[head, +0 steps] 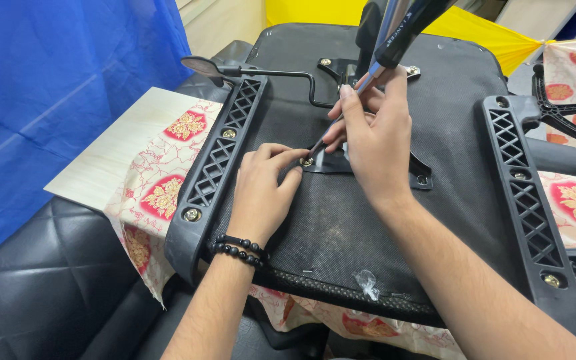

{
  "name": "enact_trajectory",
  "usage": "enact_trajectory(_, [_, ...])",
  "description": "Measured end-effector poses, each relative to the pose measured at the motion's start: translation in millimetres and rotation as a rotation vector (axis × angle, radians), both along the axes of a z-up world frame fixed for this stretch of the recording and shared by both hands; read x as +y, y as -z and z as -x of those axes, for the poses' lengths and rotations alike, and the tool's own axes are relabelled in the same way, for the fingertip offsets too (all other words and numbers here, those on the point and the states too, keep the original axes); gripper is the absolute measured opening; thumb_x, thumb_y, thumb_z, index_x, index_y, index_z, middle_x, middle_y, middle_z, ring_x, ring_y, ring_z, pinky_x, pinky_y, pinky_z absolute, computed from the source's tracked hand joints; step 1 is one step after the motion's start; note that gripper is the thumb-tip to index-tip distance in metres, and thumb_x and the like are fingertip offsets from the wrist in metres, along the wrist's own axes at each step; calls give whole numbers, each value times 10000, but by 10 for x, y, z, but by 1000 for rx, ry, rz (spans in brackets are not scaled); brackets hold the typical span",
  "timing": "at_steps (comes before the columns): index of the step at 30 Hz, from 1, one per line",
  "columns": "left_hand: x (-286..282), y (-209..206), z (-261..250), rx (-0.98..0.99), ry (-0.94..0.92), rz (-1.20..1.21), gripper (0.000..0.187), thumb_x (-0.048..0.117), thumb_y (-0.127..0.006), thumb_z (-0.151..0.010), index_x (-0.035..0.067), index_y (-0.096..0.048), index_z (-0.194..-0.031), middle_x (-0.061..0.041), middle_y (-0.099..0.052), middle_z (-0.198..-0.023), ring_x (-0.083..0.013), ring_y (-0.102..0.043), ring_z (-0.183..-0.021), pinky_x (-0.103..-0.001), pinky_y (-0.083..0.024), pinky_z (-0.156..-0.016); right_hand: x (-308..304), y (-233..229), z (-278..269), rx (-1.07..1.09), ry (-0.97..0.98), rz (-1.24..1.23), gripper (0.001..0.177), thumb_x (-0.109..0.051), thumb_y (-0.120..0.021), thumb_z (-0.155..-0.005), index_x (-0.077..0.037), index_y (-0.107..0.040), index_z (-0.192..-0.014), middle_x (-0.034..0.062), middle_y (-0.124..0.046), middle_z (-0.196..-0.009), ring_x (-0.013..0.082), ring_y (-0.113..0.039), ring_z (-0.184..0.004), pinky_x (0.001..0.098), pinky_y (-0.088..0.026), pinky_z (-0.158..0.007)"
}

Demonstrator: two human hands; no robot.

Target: The person uses a screwdriver to tighten screws on the underside of an office chair seat, securing the central gas lift mechanism and side brackets. The person works methodically on multiple screws around the central column and along the side rails of the seat base.

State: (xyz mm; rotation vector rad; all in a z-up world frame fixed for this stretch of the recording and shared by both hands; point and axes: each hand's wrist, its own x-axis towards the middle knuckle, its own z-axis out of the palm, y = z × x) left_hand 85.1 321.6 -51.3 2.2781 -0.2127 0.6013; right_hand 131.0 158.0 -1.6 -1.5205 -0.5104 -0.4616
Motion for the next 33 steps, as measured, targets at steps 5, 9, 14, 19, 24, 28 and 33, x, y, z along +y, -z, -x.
enact_trajectory(5, [-41, -105, -8, -68, 26, 8, 318, 214, -701, -882, 159, -748, -1191, -55, -702, -1111, -278, -635, -1041, -415, -486, -912, 33, -15, -28, -41, 4, 105, 238, -89, -527, -1106, -57, -374, -1285, 75, -649, -866, 81, -630, -584, 208, -507, -480])
enact_trajectory(9, [-124, -228, -146, -61, 83, 102, 253, 277, -698, -920, 112, -721, -1111, -74, -756, -1048, -268, -747, -882, -393, -574, -757, 131, -23, -90, -231, 0, 130, 282, -72, -565, -1114, -55, -421, -1356, 63, -621, -935, 108, -677, -822, 238, -560, -716])
enact_trajectory(14, [-115, -249, -229, -218, 91, 11, 215, 262, -667, -982, 60, -707, -1043, -146, -753, -952, -345, -734, -855, -438, -570, -721, 183, -74, -121, -196, -61, 101, 179, -191, -554, -1118, -69, -472, -1221, 28, -607, -1002, 111, -686, -885, 242, -568, -784])
enact_trajectory(19, [-92, -198, -269, -220, 96, 15, 229, 269, -649, -994, 46, -690, -1027, -161, -744, -944, -357, -727, -867, -441, -569, -715, 237, -182, -181, -91, -219, -114, 377, -412, -536, -1089, -162, -374, -1321, 20, -700, -928, 105, -716, -831, 226, -577, -750])
enact_trajectory(24, [-77, -149, -317, -166, 65, 8, 245, 293, -644, -997, 53, -692, -1007, -166, -739, -912, -365, -721, -856, -463, -554, -715, 319, -272, -329, -76, -279, -222, 399, -436, -646, -1117, -122, -504, -1318, 27, -615, -911, 123, -602, -706, 285, -541, -655])
enact_trajectory(28, [-52, -92, -361, -195, 98, 61, 255, 295, -664, -990, 41, -681, -991, -151, -731, -898, -338, -720, -843, -436, -556, -724, 342, -225, -412, 40, -349, -293, 368, -425, -687, -1082, -113, -538, -1210, 16, -589, -850, 95, -523, -653, 256, -448, -609])
enact_trajectory(33, [9, -41, -406, -97, 169, 172, 290, 314, -734, -925, 38, -717, -1014, -111, -718, -887, -231, -728, -788, -344, -574, -727, 320, -195, -479, 35, -504, -373, 387, -458, -623, -1137, -72, -603, -1132, 2, -509, -786, 73, -431, -639, 238, -370, -588])
